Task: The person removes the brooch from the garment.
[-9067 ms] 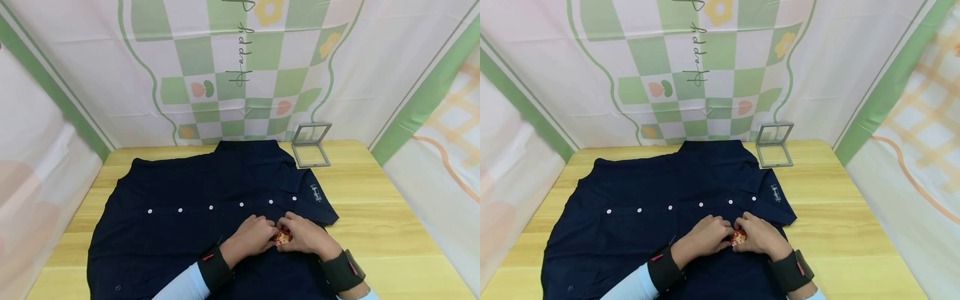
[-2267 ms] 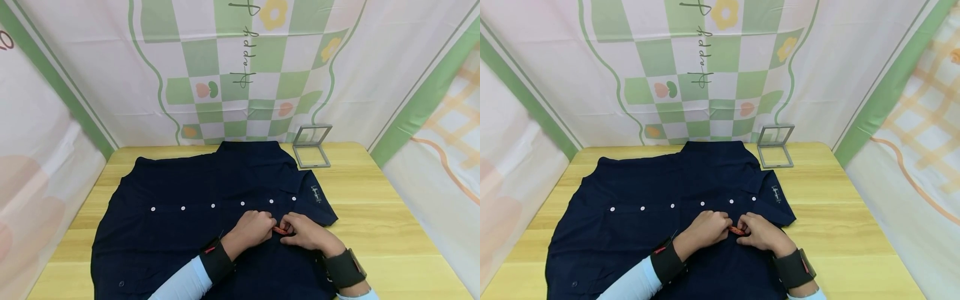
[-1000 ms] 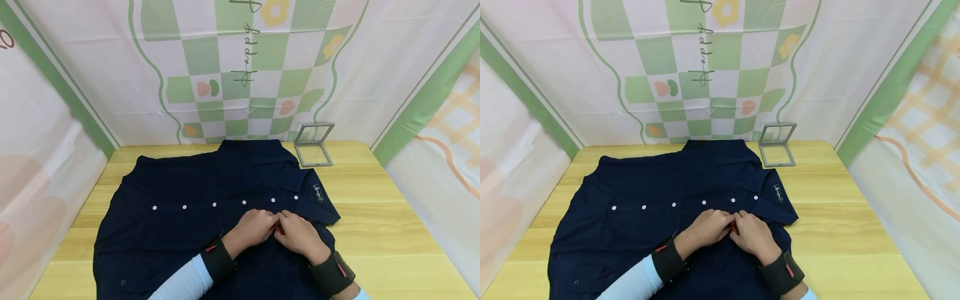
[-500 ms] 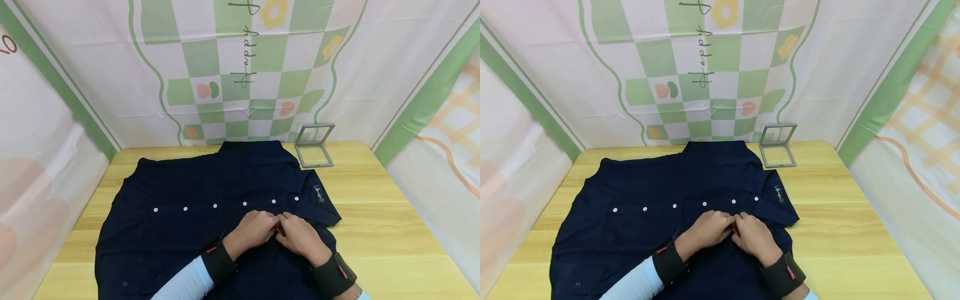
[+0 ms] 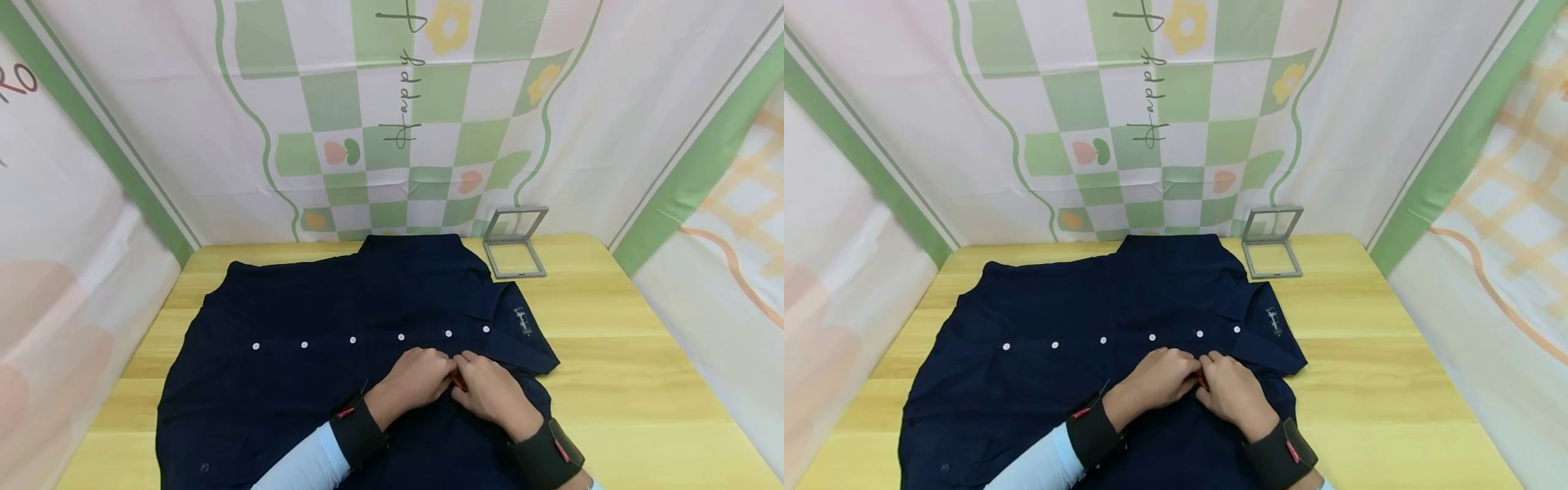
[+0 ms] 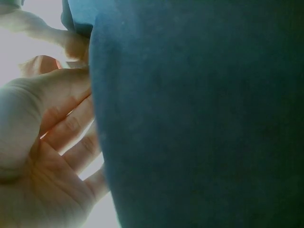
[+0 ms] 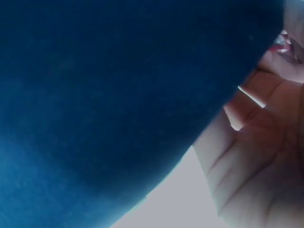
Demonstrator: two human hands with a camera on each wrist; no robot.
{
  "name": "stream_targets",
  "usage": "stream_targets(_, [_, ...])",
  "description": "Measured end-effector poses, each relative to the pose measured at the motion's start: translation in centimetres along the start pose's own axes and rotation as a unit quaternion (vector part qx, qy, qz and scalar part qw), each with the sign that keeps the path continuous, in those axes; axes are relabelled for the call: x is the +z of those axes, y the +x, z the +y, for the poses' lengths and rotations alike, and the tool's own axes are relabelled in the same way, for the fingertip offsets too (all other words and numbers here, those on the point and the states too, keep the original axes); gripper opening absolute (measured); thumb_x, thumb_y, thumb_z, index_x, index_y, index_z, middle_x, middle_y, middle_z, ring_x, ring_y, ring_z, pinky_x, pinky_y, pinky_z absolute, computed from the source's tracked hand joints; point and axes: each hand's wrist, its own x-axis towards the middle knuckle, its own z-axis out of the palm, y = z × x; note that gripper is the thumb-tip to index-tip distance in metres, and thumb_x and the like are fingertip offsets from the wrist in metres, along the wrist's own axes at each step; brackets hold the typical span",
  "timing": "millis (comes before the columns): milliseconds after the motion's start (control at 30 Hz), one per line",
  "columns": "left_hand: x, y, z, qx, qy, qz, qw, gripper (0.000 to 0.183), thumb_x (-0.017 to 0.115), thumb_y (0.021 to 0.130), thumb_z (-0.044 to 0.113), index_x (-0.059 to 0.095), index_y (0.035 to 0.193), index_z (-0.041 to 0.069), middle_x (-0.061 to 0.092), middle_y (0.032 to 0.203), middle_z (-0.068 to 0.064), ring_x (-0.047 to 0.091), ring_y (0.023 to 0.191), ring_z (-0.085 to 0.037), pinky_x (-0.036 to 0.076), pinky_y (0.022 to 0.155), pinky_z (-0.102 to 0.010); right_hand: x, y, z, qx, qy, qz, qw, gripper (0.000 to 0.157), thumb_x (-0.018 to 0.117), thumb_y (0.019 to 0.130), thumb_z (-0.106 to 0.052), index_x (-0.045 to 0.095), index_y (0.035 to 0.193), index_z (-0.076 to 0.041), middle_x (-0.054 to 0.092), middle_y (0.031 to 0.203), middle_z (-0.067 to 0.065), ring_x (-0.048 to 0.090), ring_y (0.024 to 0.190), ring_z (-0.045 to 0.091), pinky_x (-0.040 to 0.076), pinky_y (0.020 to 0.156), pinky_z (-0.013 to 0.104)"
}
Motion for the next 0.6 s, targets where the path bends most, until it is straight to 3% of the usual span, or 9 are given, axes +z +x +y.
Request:
stream_targets(267, [0.26,-0.09,0.08,-0.001,-0.002,0.000,1.0000,0.021,0.068,0.092,0.024,0.065,0.072,0.022,0.056,0.065,0.010,0.049,0.055,0.000,0.033,0.052,-0.012,0.07,-0.27,0.32,-0.015,0.010,0.004,1.000,0.018,0.072,0.077,-0.011,0.054,0.076,-0.015,0.039,0.070,-0.006,0.035,0.057,0.005,0.030,0.052,0.021])
stream_targets(600, [-0.01,0.20,0.12,-0.007,0.005,-0.004,1.0000,0.020,0.070,0.091,0.024,0.066,0.072,0.022,0.059,0.065,0.011,0.052,0.056,-0.001,0.038,0.052,-0.014,-0.04,-0.08,0.27,-0.004,0.022,0.010,1.000,0.022,0.073,0.077,-0.010,0.052,0.070,-0.016,0.039,0.066,-0.005,0.035,0.053,0.006,0.030,0.049,0.021])
